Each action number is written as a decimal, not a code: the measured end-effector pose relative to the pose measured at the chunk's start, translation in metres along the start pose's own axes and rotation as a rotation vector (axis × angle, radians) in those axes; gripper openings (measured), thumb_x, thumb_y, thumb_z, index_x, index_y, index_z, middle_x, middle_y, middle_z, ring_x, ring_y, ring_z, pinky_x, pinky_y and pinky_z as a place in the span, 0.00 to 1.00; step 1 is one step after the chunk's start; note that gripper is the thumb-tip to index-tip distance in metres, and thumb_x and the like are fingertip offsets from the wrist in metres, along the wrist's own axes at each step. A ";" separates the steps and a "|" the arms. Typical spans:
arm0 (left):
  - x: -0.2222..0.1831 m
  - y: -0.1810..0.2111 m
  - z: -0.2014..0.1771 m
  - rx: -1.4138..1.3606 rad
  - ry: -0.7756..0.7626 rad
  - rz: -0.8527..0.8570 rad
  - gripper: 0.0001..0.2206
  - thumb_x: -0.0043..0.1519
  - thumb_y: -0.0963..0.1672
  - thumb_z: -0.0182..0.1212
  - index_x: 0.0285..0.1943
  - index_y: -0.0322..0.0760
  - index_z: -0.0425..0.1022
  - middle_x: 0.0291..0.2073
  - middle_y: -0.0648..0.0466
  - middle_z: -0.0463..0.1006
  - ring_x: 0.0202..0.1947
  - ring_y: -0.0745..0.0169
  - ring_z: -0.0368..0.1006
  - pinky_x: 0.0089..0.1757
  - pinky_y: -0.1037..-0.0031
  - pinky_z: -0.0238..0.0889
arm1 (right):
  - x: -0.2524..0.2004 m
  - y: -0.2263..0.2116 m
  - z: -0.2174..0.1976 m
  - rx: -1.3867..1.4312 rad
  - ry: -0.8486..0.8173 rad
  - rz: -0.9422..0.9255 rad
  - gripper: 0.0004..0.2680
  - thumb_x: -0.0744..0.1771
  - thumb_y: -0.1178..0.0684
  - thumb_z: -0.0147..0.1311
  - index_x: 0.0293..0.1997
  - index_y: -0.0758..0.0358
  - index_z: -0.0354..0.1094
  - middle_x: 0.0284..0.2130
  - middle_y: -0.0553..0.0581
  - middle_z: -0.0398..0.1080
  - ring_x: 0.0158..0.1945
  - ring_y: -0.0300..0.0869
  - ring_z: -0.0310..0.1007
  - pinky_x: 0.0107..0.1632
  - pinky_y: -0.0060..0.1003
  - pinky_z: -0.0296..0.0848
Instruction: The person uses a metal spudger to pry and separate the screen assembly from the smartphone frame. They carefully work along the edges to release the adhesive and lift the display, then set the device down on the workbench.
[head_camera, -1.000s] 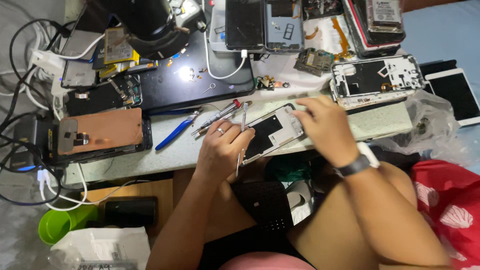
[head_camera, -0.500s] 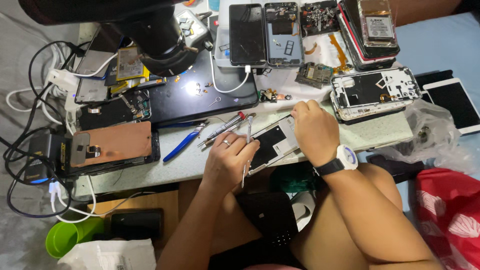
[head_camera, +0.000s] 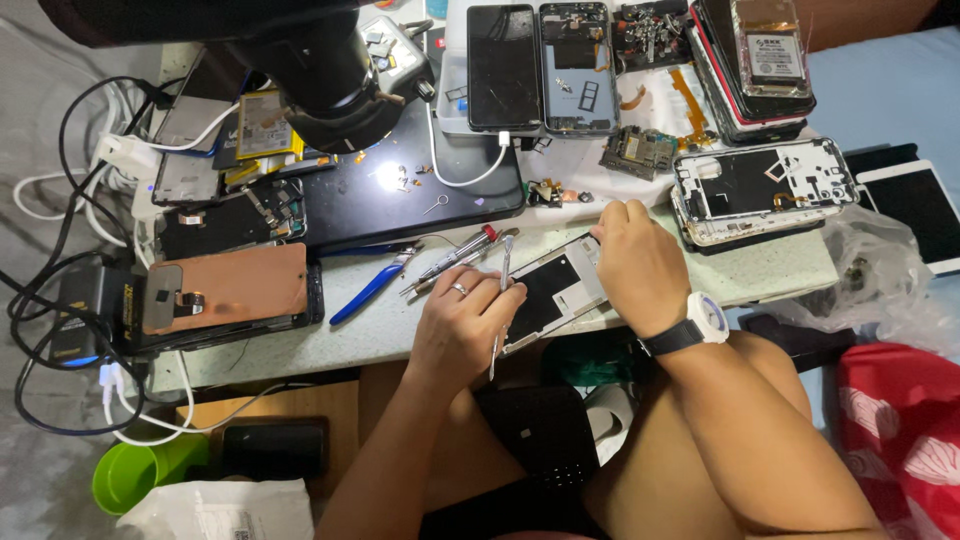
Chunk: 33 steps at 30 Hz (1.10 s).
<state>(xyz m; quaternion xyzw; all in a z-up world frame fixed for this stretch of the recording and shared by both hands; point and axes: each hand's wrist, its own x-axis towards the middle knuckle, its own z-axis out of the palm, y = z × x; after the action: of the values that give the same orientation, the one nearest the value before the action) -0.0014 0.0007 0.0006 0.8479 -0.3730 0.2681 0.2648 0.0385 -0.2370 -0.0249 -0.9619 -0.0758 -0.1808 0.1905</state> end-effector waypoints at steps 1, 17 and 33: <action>0.000 0.001 0.000 0.003 0.000 -0.003 0.07 0.58 0.38 0.62 0.44 0.31 0.79 0.34 0.50 0.78 0.42 0.53 0.76 0.50 0.61 0.67 | -0.001 0.000 0.000 -0.004 -0.003 -0.008 0.06 0.69 0.55 0.54 0.39 0.66 0.64 0.35 0.66 0.69 0.38 0.61 0.73 0.39 0.52 0.70; 0.000 0.001 -0.001 -0.005 0.006 -0.003 0.07 0.58 0.38 0.63 0.44 0.31 0.80 0.34 0.49 0.77 0.41 0.51 0.75 0.50 0.60 0.66 | -0.027 0.033 -0.096 0.216 -0.519 0.239 0.13 0.65 0.46 0.61 0.27 0.67 0.74 0.23 0.64 0.73 0.28 0.53 0.70 0.34 0.46 0.69; 0.006 0.020 -0.013 0.031 -0.049 0.009 0.21 0.52 0.51 0.71 0.46 0.31 0.76 0.39 0.45 0.78 0.48 0.43 0.74 0.55 0.51 0.59 | -0.033 -0.026 -0.055 0.345 -0.011 -0.172 0.06 0.64 0.56 0.58 0.41 0.65 0.71 0.33 0.60 0.73 0.38 0.52 0.74 0.40 0.44 0.71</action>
<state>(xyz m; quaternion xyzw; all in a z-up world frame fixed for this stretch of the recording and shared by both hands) -0.0168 -0.0054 0.0186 0.8564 -0.3792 0.2541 0.2412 -0.0150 -0.2374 0.0183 -0.9059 -0.1887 -0.1755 0.3362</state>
